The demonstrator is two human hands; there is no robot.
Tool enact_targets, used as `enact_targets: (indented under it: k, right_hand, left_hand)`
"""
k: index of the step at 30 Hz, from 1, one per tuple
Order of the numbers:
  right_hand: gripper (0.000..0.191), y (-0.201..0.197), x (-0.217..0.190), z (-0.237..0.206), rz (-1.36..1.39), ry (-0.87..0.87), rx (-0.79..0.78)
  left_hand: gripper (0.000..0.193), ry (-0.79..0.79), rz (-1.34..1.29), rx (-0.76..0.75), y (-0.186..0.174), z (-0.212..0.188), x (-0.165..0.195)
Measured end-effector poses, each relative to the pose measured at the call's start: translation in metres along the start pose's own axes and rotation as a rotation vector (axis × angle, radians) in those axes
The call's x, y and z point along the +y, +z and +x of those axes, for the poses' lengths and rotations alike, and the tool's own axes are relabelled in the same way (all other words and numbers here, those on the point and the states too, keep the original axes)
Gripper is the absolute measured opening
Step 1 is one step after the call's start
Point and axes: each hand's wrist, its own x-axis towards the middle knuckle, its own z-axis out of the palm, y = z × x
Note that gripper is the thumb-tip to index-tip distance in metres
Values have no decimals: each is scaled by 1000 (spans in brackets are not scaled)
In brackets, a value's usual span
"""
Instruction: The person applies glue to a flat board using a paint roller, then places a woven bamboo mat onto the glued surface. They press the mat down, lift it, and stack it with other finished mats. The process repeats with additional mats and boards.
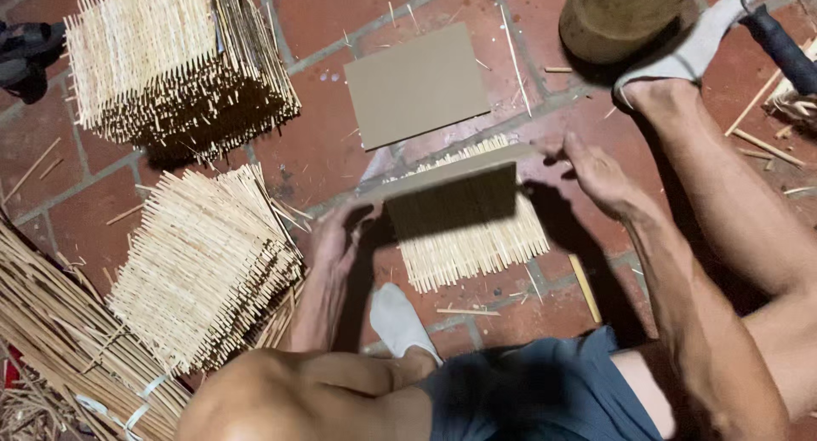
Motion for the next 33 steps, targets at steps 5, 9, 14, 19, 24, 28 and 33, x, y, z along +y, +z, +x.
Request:
enact_targets:
  k: [5, 9, 14, 19, 24, 28, 33]
  right_hand:
    - [78, 21, 41, -45, 194, 227, -23]
    - [71, 45, 64, -51, 115, 170, -4]
    - [59, 57, 93, -28, 41, 215, 29]
    - [54, 69, 105, -9, -5, 129, -11]
    - [50, 74, 114, 4, -46, 22, -11]
    - [49, 74, 119, 16, -17, 30, 0]
    - [50, 78, 121, 19, -5, 10, 5]
  left_hand:
    - [33, 0, 130, 76, -10, -37, -50]
    - [34, 55, 185, 94, -7, -52, -89]
    - [33, 46, 273, 114, -7, -32, -115]
    - [34, 37, 394, 165, -15, -23, -130]
    - [32, 53, 464, 157, -16, -6, -134]
    - [30, 31, 499, 181, -13, 7, -136]
    - [30, 20, 421, 155, -16, 15, -139]
